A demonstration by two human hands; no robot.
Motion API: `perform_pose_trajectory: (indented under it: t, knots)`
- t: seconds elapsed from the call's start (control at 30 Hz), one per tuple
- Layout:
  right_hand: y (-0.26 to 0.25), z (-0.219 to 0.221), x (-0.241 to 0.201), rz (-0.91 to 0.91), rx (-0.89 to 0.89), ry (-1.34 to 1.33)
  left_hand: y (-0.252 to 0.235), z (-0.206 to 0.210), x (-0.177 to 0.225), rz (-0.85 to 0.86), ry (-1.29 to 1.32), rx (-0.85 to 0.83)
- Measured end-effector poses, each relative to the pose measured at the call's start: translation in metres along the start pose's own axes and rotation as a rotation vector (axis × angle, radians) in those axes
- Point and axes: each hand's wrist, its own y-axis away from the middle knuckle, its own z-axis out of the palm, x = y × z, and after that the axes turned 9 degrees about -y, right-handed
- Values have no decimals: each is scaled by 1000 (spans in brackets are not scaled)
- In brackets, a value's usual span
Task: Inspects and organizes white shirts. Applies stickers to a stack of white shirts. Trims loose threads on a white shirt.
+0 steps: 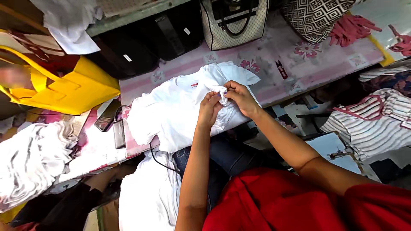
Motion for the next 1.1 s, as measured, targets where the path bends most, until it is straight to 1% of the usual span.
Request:
perform_pose_trajectory:
  t: [0.03,0.07,0.1,0.13,0.2,0.23,0.27,0.3,0.33,0.4,0.47,0.53,0.6,0.63,0.67,0.73,0.8,0.87,0.93,0.97,1.0,1.03,1.07,1.1]
  knots:
    - [0,0,-3,-12,14,10,-8,4,0,26,36,20]
    - [2,-1,-6,-28,34,29,-12,6,1,80,17,67]
    - [5,-2,-8,-55,63,61,-12,8,1,163,-62,142]
    - [11,-3,-10,-88,96,116,-7,6,1,275,-204,229]
    - [29,-7,-8,-140,142,296,12,-8,-2,488,-608,407]
    - [36,-9,-3,-137,162,390,18,-17,-10,532,-781,486]
    - [41,-10,6,-113,173,472,22,-24,-21,520,-892,536]
    - [44,-9,16,-59,171,536,24,-30,-32,453,-958,540]
    - [46,-8,26,36,162,569,27,-35,-40,371,-986,520]
    - [47,-6,38,245,141,558,34,-39,-44,303,-1013,507]
    - [56,-7,40,351,143,512,45,-35,-37,322,-1071,521]
    - [59,-10,36,368,113,489,51,-28,-26,412,-1114,508]
    - [59,-19,27,345,5,531,50,-17,-21,455,-1119,405]
    - [60,-27,22,308,-30,578,47,-13,-20,453,-1126,353]
    - [60,-37,17,261,-29,633,45,-11,-21,439,-1140,306]
    - [60,-66,2,173,87,768,42,-9,-28,437,-1174,231]
    - [44,-101,-17,123,282,959,44,-12,-42,513,-1221,206]
    - [30,-140,-27,154,465,1135,53,-15,-58,542,-1257,191]
    - [25,-172,-27,215,568,1232,64,-18,-67,528,-1263,186]
    - [25,-180,-26,224,575,1237,70,-18,-68,520,-1257,187]
    - [25,-181,-27,186,557,1227,74,-17,-68,514,-1247,187]
    - [26,-175,-29,97,506,1213,77,-16,-67,523,-1231,202]
    - [27,-163,-29,-33,415,1197,78,-14,-66,553,-1208,235]
    - [30,-147,-27,-175,286,1164,77,-12,-66,593,-1181,272]
